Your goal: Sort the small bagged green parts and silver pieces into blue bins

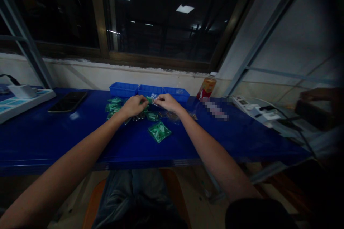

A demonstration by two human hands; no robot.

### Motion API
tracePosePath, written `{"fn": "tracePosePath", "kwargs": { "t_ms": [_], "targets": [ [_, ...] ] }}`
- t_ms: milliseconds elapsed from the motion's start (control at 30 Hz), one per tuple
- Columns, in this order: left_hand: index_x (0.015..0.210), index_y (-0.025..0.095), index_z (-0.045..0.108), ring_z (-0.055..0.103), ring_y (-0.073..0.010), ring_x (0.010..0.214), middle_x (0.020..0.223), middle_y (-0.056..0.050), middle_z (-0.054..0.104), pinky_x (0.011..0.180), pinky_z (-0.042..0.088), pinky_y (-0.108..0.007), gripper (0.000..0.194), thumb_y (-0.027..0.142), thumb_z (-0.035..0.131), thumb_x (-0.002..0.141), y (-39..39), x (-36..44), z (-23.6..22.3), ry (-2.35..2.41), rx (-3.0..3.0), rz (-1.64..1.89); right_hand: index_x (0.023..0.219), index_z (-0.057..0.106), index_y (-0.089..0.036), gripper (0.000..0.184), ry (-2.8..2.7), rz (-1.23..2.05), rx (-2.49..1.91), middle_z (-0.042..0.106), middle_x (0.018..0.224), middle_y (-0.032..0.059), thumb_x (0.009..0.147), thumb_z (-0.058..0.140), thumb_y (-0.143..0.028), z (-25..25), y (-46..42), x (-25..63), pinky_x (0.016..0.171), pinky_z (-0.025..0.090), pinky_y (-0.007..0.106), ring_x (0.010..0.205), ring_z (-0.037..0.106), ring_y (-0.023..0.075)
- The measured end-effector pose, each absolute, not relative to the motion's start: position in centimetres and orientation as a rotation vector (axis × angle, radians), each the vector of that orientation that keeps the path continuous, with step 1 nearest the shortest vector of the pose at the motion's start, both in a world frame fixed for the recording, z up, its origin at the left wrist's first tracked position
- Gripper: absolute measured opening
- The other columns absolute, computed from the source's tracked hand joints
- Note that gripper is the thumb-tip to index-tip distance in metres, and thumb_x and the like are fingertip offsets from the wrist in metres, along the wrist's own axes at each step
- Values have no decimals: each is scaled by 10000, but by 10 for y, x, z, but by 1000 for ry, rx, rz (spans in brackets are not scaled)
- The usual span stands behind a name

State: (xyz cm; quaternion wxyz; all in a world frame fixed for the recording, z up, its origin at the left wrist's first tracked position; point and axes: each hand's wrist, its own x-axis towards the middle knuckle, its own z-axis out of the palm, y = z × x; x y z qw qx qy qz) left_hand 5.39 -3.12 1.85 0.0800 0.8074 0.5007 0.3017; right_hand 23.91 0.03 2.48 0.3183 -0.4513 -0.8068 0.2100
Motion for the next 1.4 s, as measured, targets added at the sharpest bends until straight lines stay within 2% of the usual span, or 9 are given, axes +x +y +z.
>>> {"fn": "tracePosePath", "kwargs": {
  "t_ms": [100,167,333,600,733,833,1000,1233,1400],
  "targets": [
    [991,127,571,580,-195,856,941,-90,635,758,445,-302,335,365,462,781,-28,55,20,1330,2224,1083,586,551,-136,135,-2179,620,-1073,486,528,-39,677,501,-223,25,-6,231,505,304,208,520,433,89],
    [998,114,559,587,-179,776,860,-79,637,693,448,-285,331,317,515,740,-26,56,20,1241,2089,1107,588,546,-137,127,-2187,617,-1020,489,535,-39,676,496,-213,25,-8,227,517,310,210,531,439,90],
    [810,109,604,536,-136,603,659,-31,597,586,404,-253,247,315,581,675,-24,56,19,1148,1852,1146,622,575,-130,146,-2102,626,-965,546,581,-16,705,510,-232,27,-9,224,571,352,221,586,486,104],
    [710,133,603,500,-124,556,587,-7,562,537,357,-240,209,331,539,690,-21,51,16,1265,1931,1150,656,559,-128,122,-2010,759,-927,554,596,-16,729,526,-220,28,-13,220,587,379,217,594,507,101],
    [714,139,561,515,-123,566,590,4,552,549,383,-234,150,277,511,688,-20,52,16,1256,1867,1248,728,565,-129,89,-1995,918,-884,581,658,-6,717,550,-216,25,-14,215,582,390,210,625,526,103],
    [723,138,538,518,-121,569,589,7,544,562,394,-235,131,261,509,689,-23,54,18,1207,1827,1273,711,557,-131,94,-1946,928,-917,569,622,-10,729,539,-221,23,-13,214,548,379,203,590,519,99],
    [774,129,577,528,-127,640,703,-20,596,618,401,-245,235,346,563,685,-28,55,23,1157,1839,1309,693,558,-133,59,-2009,780,-982,569,599,-10,727,532,-174,24,-14,215,545,380,208,585,528,105],
    [728,128,599,502,-130,595,635,-14,587,583,368,-242,297,419,581,673,-26,54,22,1181,1884,1280,689,551,-134,72,-2109,548,-1098,565,586,-6,748,525,-167,23,-18,214,513,345,203,547,503,98],
    [760,120,605,526,-148,638,688,-32,604,610,384,-255,293,400,557,688,-24,53,20,1189,1955,1266,716,561,-136,95,-2142,468,-1113,553,569,-12,762,489,-177,20,-15,214,516,337,211,529,487,100]
  ]
}}
